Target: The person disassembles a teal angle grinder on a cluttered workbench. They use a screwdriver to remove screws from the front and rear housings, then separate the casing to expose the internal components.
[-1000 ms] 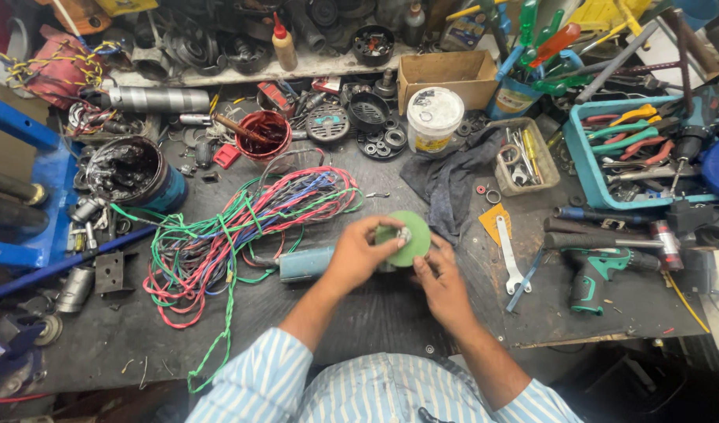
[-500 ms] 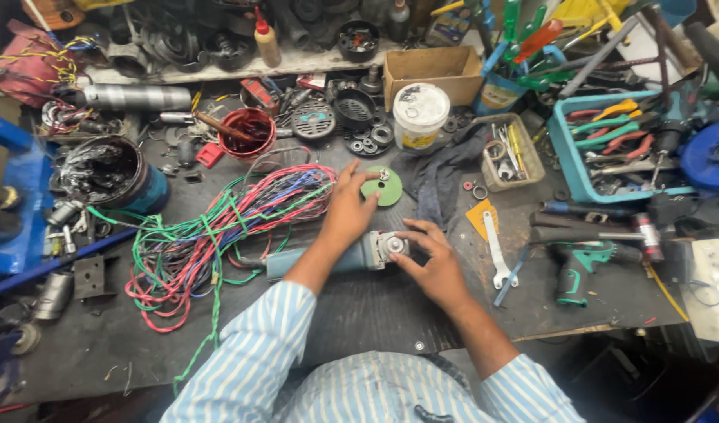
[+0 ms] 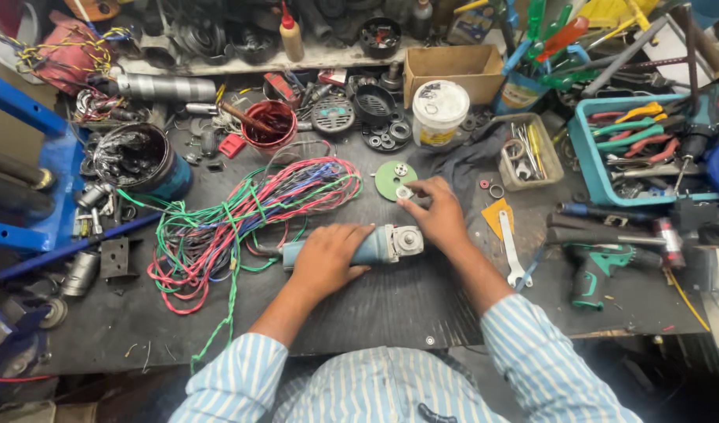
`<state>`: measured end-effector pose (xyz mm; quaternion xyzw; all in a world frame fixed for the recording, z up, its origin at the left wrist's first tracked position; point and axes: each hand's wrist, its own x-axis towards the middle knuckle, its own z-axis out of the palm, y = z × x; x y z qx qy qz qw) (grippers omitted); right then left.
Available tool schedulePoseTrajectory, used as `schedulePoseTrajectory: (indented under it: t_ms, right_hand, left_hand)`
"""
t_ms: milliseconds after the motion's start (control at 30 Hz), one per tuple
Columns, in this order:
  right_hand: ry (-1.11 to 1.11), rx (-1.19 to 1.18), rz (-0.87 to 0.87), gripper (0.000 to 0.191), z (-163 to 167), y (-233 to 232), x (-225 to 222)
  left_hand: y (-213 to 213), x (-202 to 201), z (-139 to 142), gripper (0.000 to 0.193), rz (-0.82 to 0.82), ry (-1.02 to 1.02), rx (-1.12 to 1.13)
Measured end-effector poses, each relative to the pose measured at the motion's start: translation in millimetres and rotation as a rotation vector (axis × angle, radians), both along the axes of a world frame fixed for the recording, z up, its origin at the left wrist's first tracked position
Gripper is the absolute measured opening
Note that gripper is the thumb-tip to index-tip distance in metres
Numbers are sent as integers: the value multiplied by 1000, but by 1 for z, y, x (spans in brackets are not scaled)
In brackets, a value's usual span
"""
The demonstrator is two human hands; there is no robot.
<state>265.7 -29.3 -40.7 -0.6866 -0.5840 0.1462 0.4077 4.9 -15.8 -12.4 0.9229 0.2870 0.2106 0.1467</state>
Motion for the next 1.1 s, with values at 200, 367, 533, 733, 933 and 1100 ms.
schedulePoseTrajectory:
  t_ms: [200, 367, 533, 733, 933, 1100]
  right_hand:
    - [-187, -97, -72, 41, 2, 24, -6]
    - [99, 116, -81, 32, -10, 5, 0]
    - [584, 4, -37, 26, -28, -48, -6]
    - [355, 64, 113, 43, -16, -95, -27]
    - [318, 17, 73, 54, -8, -106, -39]
    - [335, 30, 70, 54, -11, -107, -40]
  left_hand:
    - [-9, 2, -1, 82, 76, -22, 31]
    - [-9, 1, 3, 84, 51, -6, 44]
    - [-6, 4, 3, 82, 79, 39, -11]
    - [-1, 5, 5, 78, 74, 20, -94]
    - [-1, 3, 5, 76, 67, 84, -165]
    - [-3, 2, 6, 77, 47, 116, -87]
